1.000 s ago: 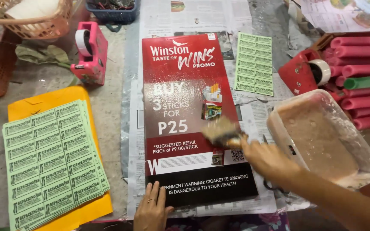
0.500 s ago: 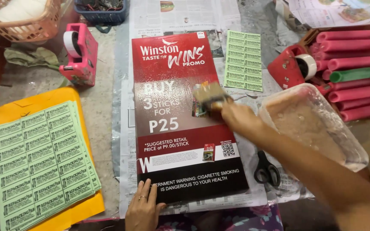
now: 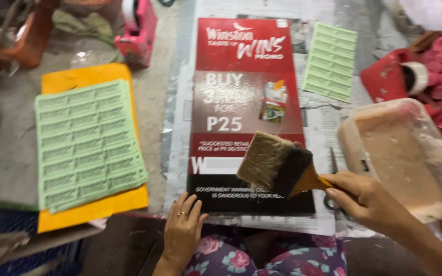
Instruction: Applying adhesive to a promotional poster and attaching pre-printed label sheets.
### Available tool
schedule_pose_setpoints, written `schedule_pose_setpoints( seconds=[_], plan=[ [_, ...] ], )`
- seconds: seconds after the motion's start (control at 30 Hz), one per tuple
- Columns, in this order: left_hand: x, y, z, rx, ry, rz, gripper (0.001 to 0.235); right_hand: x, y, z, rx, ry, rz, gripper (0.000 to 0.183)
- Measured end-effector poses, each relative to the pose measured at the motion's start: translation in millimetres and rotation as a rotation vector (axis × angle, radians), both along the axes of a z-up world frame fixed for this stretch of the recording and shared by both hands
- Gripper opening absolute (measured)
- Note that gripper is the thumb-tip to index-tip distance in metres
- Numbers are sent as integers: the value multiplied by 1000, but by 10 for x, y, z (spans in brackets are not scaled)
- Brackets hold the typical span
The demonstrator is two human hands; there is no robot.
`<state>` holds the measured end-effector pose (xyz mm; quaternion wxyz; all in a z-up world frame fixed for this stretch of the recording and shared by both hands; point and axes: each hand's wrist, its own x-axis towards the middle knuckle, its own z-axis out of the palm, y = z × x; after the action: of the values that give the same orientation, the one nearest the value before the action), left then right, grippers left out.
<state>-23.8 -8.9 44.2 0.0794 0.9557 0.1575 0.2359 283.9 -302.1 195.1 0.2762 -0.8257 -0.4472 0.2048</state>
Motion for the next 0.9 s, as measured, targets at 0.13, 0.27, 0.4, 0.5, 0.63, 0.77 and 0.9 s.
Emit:
schedule_pose_setpoints(
  seconds=[0.13, 0.27, 0.4, 0.5, 0.63, 0.77, 0.9],
  plan=[
    [-114, 60, 85, -89, -85, -4, 27, -190, 390, -724, -17, 119, 6, 49],
    [-114, 89, 5, -57, -98, -25, 26, -65, 928, -1175, -139, -120, 129, 38],
    [-116, 106, 5, -37, -80, -49, 31, 388, 1667, -687, -296, -165, -111, 41],
    [-108, 89, 49, -56, -101, -44, 30, 641, 2023, -722, -305, -150, -177, 30],
    [-118, 82, 57, -76, -114, -33, 27, 136, 2106, -542, -420, -47, -119, 24],
    [-141, 68, -29, -96, -129, 3, 24, -197, 1778, -588, -488, -198, 176, 20],
    [-164, 100, -51, -92, -135, 37, 18, -337, 1553, -632, -515, -229, 358, 18]
  ],
)
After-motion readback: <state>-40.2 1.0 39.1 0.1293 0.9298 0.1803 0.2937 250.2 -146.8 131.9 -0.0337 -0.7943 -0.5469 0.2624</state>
